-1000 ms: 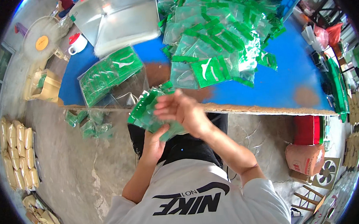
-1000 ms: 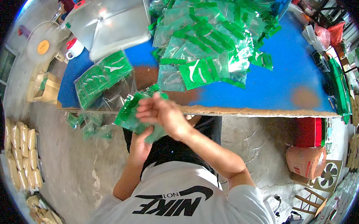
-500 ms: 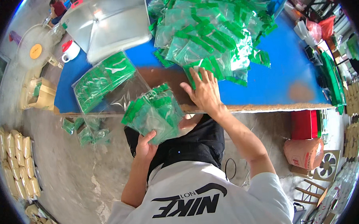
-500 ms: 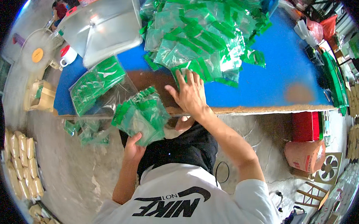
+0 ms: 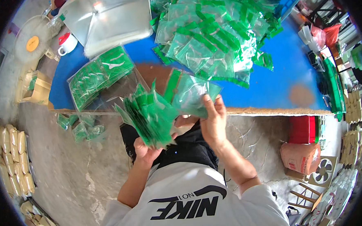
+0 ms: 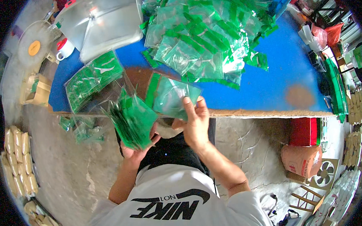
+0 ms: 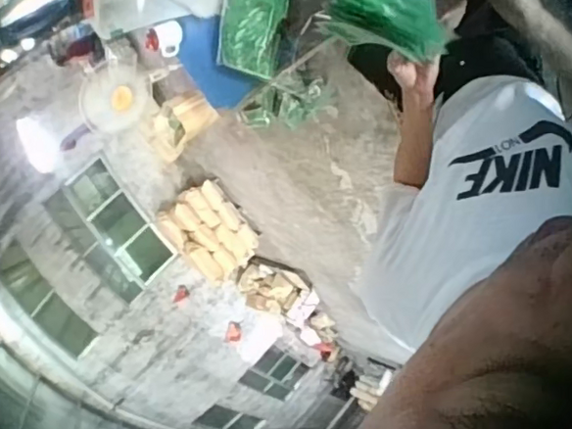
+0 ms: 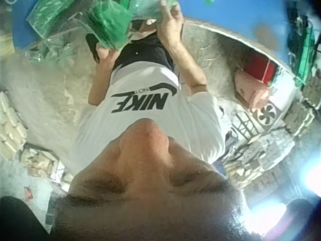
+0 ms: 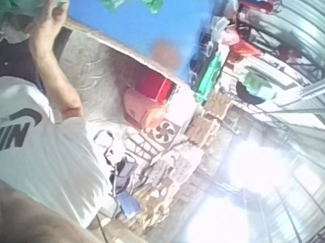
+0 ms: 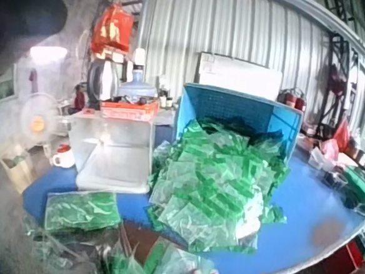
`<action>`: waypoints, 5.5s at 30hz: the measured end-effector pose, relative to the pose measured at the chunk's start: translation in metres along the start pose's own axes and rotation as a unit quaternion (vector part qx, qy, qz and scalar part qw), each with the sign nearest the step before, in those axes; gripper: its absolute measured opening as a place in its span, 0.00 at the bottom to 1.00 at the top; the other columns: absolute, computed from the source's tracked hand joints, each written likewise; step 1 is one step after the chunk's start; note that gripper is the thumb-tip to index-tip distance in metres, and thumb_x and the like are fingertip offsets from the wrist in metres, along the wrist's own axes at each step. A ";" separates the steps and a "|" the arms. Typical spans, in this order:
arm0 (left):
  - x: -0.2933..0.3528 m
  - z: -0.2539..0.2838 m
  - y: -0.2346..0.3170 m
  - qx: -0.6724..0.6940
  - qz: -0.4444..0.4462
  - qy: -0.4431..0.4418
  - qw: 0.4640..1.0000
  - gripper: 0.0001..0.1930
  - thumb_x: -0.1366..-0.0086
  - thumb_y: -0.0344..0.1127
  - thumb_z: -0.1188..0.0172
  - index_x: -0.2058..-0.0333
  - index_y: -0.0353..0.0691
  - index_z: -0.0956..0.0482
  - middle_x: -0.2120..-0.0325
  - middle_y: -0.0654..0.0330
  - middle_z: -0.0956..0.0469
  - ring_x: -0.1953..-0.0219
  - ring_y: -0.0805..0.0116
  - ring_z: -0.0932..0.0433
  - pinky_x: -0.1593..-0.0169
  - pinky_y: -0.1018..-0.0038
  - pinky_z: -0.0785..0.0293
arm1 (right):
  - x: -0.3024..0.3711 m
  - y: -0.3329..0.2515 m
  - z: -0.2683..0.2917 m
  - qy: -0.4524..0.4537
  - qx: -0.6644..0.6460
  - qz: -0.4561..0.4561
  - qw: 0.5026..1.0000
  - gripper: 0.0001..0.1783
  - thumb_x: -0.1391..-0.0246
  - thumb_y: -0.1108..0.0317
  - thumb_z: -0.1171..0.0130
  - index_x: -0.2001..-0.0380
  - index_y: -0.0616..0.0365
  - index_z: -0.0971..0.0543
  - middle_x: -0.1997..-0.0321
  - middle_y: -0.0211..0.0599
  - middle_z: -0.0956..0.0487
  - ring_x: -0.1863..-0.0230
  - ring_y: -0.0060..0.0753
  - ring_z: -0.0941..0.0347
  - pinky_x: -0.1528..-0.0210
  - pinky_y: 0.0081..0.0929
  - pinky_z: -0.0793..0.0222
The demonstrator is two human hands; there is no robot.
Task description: Organizing small green plastic packets into stacks and placing them into a larger clear plastic bag.
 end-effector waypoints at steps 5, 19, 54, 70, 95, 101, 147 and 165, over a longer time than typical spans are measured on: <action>-0.008 0.030 -0.015 -0.036 0.019 0.025 0.999 0.39 0.39 0.41 0.37 0.32 0.37 0.43 0.33 0.45 0.41 0.31 0.41 0.42 0.30 0.38 0.49 | 0.015 0.051 -0.013 0.006 -0.102 -0.118 0.988 0.15 0.34 0.69 0.45 0.46 0.49 0.28 0.47 0.27 0.23 0.44 0.26 0.28 0.42 0.36 0.32; 0.025 0.031 0.032 -0.189 -0.056 0.137 0.971 0.35 0.45 0.31 0.40 0.37 0.35 0.37 0.44 0.57 0.27 0.40 0.55 0.28 0.37 0.53 0.33 | -0.094 -0.024 -0.059 -0.125 0.762 0.399 0.495 0.35 0.37 0.40 0.50 0.39 0.57 0.30 0.34 0.59 0.34 0.29 0.63 0.46 0.29 0.61 0.54; -0.052 -0.086 0.055 -0.639 -0.138 0.047 0.755 0.28 0.46 0.30 0.29 0.46 0.36 0.27 0.56 0.61 0.19 0.57 0.66 0.20 0.52 0.66 0.25 | -0.021 -0.038 -0.088 -0.287 0.311 0.126 0.897 0.80 0.71 0.66 0.15 0.26 0.53 0.67 0.29 0.53 0.43 0.32 0.46 0.38 0.32 0.43 0.38; -0.137 -0.098 0.058 -0.662 -0.139 -0.082 0.732 0.63 0.51 0.32 0.21 0.27 0.42 0.62 0.35 0.55 0.40 0.34 0.64 0.38 0.33 0.66 0.39 | -0.085 0.008 -0.067 -0.307 0.404 0.141 0.850 0.68 0.66 0.59 0.17 0.32 0.63 0.56 0.35 0.55 0.34 0.34 0.50 0.35 0.33 0.42 0.39; -0.132 -0.080 0.047 -0.719 -0.093 -0.120 0.679 0.48 0.57 0.26 0.20 0.37 0.36 0.38 0.45 0.58 0.29 0.42 0.68 0.30 0.41 0.71 0.30 | -0.063 0.009 -0.053 -0.271 0.608 0.185 0.723 0.54 0.66 0.56 0.20 0.41 0.66 0.41 0.51 0.61 0.24 0.46 0.65 0.29 0.42 0.48 0.32; -0.111 -0.069 0.031 -0.598 -0.009 -0.089 0.796 0.37 0.58 0.31 0.20 0.46 0.35 0.25 0.52 0.61 0.21 0.50 0.70 0.25 0.46 0.71 0.29 | -0.023 -0.032 -0.063 -0.326 0.510 0.115 0.788 0.47 0.57 0.54 0.24 0.40 0.69 0.35 0.49 0.55 0.22 0.49 0.52 0.23 0.48 0.41 0.26; -0.119 -0.081 0.038 -0.481 -0.167 0.011 0.861 0.39 0.50 0.26 0.27 0.40 0.37 0.37 0.47 0.58 0.27 0.44 0.66 0.28 0.38 0.68 0.34 | -0.071 -0.012 -0.008 -0.192 0.145 0.063 0.969 0.61 0.60 0.63 0.21 0.28 0.56 0.50 0.32 0.44 0.36 0.33 0.41 0.37 0.31 0.42 0.41; -0.125 -0.072 0.047 -0.716 -0.107 -0.119 0.680 0.69 0.56 0.29 0.21 0.28 0.42 0.69 0.32 0.47 0.49 0.30 0.54 0.46 0.30 0.63 0.46 | -0.086 0.005 -0.022 -0.246 0.354 0.044 0.901 0.46 0.68 0.64 0.15 0.46 0.61 0.31 0.53 0.34 0.22 0.51 0.26 0.29 0.45 0.26 0.33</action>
Point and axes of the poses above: each hand's wrist, its own x-axis away from the middle knuckle, its own z-axis out of the back of the hand, y = z × x, the point moved 10 cm from there along -x, towards the middle knuckle
